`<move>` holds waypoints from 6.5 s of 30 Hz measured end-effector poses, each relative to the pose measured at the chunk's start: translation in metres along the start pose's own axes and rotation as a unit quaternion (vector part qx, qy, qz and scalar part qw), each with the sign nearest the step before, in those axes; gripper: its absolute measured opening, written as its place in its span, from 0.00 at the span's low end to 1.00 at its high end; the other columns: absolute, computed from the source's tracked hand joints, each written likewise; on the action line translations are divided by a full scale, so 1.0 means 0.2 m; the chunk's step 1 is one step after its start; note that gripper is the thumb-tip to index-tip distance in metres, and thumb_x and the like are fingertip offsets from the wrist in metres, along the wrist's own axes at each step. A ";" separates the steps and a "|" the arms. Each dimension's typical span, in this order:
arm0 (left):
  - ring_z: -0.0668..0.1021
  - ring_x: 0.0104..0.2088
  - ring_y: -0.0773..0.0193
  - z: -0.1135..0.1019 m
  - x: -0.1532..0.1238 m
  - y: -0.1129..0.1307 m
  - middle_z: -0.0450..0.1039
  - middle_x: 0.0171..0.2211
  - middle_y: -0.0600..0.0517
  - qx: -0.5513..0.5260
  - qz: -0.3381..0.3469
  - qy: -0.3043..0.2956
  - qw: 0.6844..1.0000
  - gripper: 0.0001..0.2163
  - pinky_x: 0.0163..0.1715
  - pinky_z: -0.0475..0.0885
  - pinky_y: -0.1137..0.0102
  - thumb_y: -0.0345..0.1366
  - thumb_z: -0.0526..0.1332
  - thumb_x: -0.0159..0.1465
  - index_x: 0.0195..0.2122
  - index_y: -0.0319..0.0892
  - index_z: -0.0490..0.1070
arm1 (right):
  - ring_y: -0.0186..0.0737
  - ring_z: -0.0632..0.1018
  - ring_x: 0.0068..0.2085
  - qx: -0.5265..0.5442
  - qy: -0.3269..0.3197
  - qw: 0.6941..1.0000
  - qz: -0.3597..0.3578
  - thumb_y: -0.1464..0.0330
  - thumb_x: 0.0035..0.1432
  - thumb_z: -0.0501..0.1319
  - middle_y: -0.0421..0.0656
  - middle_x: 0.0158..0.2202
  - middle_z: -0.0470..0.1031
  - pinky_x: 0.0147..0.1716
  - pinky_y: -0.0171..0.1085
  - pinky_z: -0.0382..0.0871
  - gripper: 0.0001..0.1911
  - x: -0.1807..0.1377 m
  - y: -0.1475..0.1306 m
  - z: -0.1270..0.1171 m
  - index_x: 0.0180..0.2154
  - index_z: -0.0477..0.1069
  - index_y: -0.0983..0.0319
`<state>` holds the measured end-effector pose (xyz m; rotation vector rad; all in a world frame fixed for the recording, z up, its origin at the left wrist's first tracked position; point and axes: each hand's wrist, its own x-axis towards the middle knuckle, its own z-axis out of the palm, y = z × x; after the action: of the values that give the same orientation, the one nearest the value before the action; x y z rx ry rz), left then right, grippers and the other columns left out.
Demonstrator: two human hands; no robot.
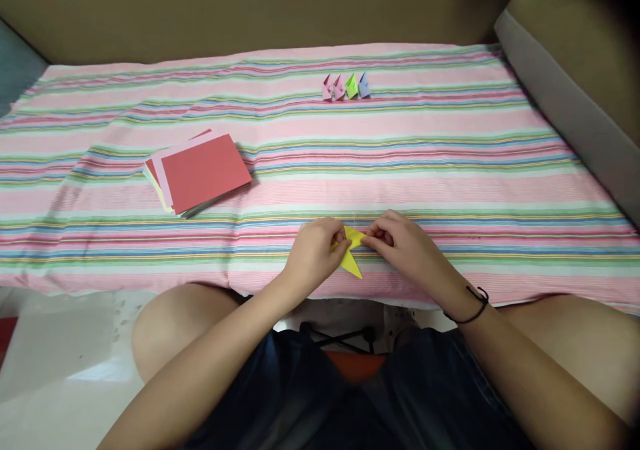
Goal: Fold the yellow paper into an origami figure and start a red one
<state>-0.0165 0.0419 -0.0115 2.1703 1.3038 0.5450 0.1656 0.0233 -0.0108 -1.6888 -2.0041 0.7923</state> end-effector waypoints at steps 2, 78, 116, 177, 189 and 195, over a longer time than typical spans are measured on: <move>0.66 0.23 0.68 0.00 0.01 0.00 0.64 0.21 0.56 -0.003 -0.004 -0.004 1.000 0.09 0.24 0.57 0.71 0.29 0.59 0.57 0.22 0.42 0.59 | 0.37 0.70 0.31 -0.027 0.000 1.000 0.008 0.66 0.60 0.58 0.41 0.32 0.66 0.29 0.37 0.60 0.09 0.01 0.00 0.01 0.28 0.69 0.62; 0.73 0.45 0.55 -0.09 -0.14 0.06 0.71 0.53 0.45 0.253 0.177 -0.069 0.949 0.13 0.43 0.75 0.61 0.33 0.52 0.66 0.47 0.39 0.74 | 0.39 0.70 0.32 -0.069 0.005 0.997 0.021 0.67 0.56 0.61 0.41 0.33 0.69 0.27 0.36 0.58 0.08 0.02 -0.03 0.01 0.31 0.61 0.59; 0.70 0.47 0.55 -0.08 -0.14 0.05 0.72 0.51 0.47 0.205 0.146 -0.055 0.966 0.13 0.46 0.72 0.59 0.35 0.53 0.67 0.48 0.41 0.73 | 0.32 0.67 0.26 0.147 -0.066 0.985 0.062 0.68 0.50 0.61 0.37 0.27 0.65 0.24 0.33 0.62 0.08 0.05 0.11 -0.07 0.34 0.65 0.60; 0.72 0.29 0.65 -0.08 -0.01 -0.06 0.73 0.25 0.55 -0.074 0.025 -0.032 0.996 0.02 0.31 0.65 0.69 0.32 0.67 0.56 0.28 0.42 0.75 | 0.41 0.77 0.36 0.102 0.030 0.994 -0.025 0.71 0.56 0.60 0.42 0.36 0.78 0.36 0.39 0.69 0.07 -0.11 -0.04 0.03 0.39 0.72 0.59; 0.69 0.29 0.65 -0.07 0.00 -0.04 0.69 0.24 0.55 -0.020 0.021 -0.053 0.998 0.06 0.32 0.63 0.69 0.32 0.67 0.56 0.24 0.41 0.72 | 0.42 0.73 0.33 -0.002 0.036 0.999 -0.027 0.73 0.55 0.58 0.43 0.32 0.75 0.30 0.37 0.62 0.07 -0.10 -0.07 0.05 0.37 0.72 0.61; 0.70 0.30 0.65 -0.08 0.00 -0.05 0.69 0.25 0.55 -0.026 0.037 -0.055 0.997 0.05 0.33 0.63 0.69 0.32 0.66 0.57 0.26 0.41 0.71 | 0.41 0.74 0.32 0.027 0.023 0.999 -0.034 0.72 0.56 0.59 0.43 0.32 0.75 0.30 0.38 0.63 0.05 -0.09 -0.06 0.04 0.35 0.72 0.61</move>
<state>-0.0320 0.0491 -0.0056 2.1794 1.1437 0.4766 0.1537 0.0019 -0.0081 -1.5861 -1.9799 0.7695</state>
